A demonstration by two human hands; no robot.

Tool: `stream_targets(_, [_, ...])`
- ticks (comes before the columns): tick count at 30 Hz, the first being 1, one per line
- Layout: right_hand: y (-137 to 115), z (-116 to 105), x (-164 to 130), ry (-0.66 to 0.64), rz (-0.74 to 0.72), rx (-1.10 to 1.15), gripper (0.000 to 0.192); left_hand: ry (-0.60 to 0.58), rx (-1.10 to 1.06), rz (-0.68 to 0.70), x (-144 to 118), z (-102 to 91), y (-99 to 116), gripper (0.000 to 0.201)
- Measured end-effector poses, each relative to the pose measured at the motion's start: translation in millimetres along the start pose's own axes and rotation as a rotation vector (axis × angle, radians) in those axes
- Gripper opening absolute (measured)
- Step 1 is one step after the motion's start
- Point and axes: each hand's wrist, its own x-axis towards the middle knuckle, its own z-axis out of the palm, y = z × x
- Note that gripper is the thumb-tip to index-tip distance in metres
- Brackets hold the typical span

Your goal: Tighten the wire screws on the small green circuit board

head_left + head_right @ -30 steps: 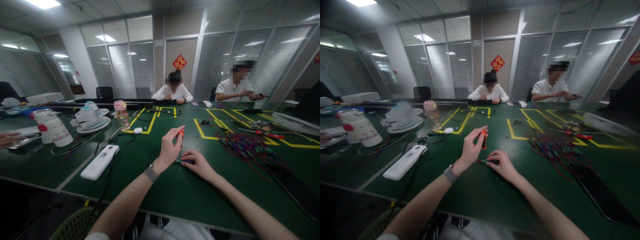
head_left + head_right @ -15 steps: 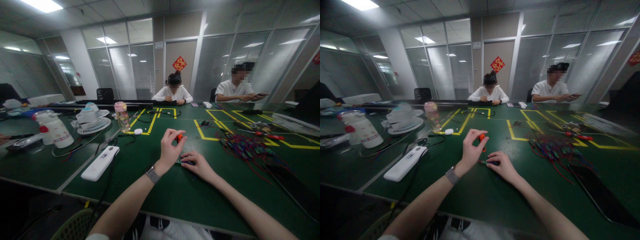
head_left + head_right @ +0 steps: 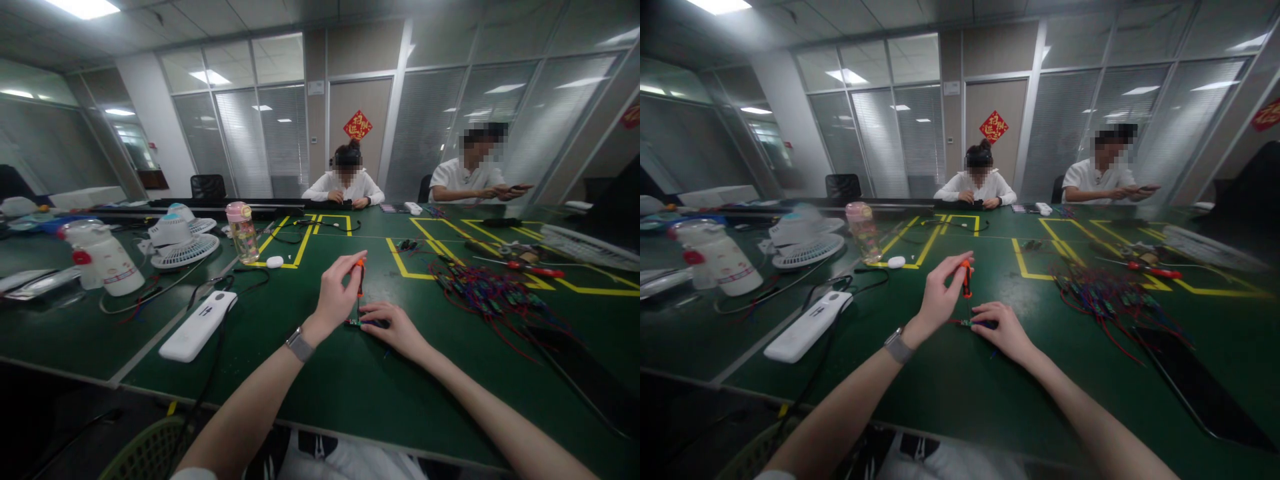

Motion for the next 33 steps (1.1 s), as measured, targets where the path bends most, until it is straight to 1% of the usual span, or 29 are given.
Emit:
stream_targets(4, [0.3,0.5,0.0,0.002,0.0,0.006,0.014,0.069,0.038,0.007,-0.8,0.6,-1.7,0.018])
stream_targets(5, [0.3,0.6,0.0,0.003,0.0,0.007,0.014,0.071,0.05,0.007,-1.0,0.9,-1.6,0.018])
stream_targets(9, [-0.3,0.4,-0.5,0.004,0.009,0.0,0.014,-0.004,0.006,-0.002,-0.9,1.2,0.0,0.027])
stream_targets(11, [-1.0,0.0,-0.7,-0.003,0.013,-0.005,0.014,-0.018,-0.015,-0.004,-0.6,1.1,0.6,0.029])
stream_targets(13, [-1.4,-0.4,-0.6,-0.008,0.011,-0.007,0.014,0.004,0.009,-0.003,-0.4,1.0,0.8,0.025])
stream_targets(15, [-1.4,-0.7,-0.5,-0.008,0.005,-0.004,0.014,0.056,0.068,0.002,-0.2,0.4,1.1,0.019])
stream_targets(17, [-0.8,-0.6,-0.3,-0.006,0.003,-0.001,0.014,0.08,0.114,0.014,0.3,-0.6,1.5,0.018])
stream_targets(19, [0.3,-0.1,-0.3,-0.006,0.006,-0.002,0.014,0.048,0.101,0.03,1.1,-1.9,1.9,0.021])
stream_targets(21, [1.5,0.5,-0.4,-0.008,0.007,-0.006,0.014,-0.005,0.044,0.032,2.0,-2.8,2.2,0.026])
stream_targets(23, [2.4,1.1,-0.5,-0.008,0.002,-0.007,0.014,-0.02,0.016,0.017,2.9,-3.2,2.1,0.025])
stream_targets(27, [2.1,1.4,-0.9,-0.002,0.006,-0.007,0.014,0.058,0.116,-0.014,4.2,-4.6,2.0,0.012])
stream_targets(28, [1.5,1.1,-1.0,-0.003,0.009,-0.008,0.015,0.051,0.12,-0.015,4.4,-5.1,2.0,0.013])
stream_targets(31, [-0.5,-0.2,-1.1,-0.009,0.015,-0.009,0.015,-0.064,0.035,0.001,4.4,-5.8,1.3,0.026])
stream_targets(33, [-1.1,-0.7,-0.9,-0.018,0.017,-0.012,0.015,-0.108,-0.011,0.003,3.7,-4.9,0.2,0.032])
